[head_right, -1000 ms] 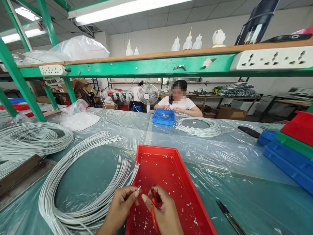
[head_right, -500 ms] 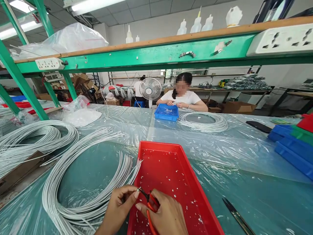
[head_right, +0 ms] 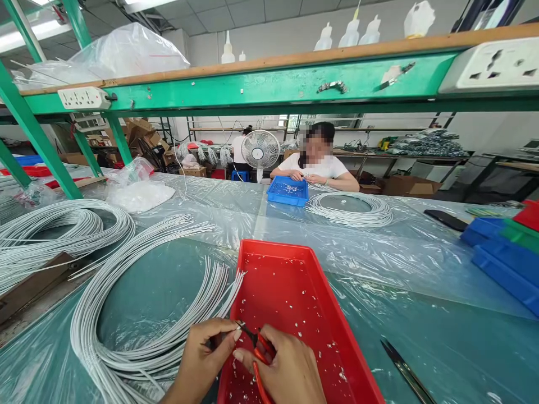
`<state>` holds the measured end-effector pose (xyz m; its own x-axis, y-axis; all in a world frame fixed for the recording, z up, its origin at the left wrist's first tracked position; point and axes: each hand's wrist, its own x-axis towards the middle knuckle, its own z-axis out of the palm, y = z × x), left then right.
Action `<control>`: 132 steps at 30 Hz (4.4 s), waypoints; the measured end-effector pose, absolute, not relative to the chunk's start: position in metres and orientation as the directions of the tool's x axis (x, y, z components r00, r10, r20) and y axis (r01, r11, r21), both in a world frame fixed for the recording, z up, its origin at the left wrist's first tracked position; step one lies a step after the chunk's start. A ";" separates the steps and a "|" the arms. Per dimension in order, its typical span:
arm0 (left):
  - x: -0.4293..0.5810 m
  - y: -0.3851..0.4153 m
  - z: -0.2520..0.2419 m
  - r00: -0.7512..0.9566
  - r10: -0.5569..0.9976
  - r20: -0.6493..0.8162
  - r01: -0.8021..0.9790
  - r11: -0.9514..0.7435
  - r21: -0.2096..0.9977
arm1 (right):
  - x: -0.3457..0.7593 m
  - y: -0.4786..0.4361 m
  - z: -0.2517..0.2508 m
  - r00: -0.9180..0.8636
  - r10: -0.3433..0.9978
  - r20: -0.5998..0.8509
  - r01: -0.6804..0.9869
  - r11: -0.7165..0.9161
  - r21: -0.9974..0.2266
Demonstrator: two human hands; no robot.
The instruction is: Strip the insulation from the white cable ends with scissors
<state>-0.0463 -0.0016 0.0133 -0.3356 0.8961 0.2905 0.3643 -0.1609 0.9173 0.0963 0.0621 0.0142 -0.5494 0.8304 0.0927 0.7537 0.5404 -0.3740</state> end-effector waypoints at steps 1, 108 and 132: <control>-0.046 -0.002 0.013 -0.318 0.894 0.315 0.391 -0.179 0.903 | 0.097 0.062 0.015 -0.546 0.831 0.104 0.754 0.542 -0.372; -0.042 -0.004 0.015 -0.230 0.905 0.357 0.341 -0.269 0.901 | 0.093 0.055 0.034 -0.515 0.843 0.154 0.811 0.538 -0.229; -0.054 0.003 0.012 -0.177 0.980 0.089 -0.018 -0.094 0.995 | 0.093 0.057 0.026 -0.530 0.820 0.216 0.811 0.565 -0.152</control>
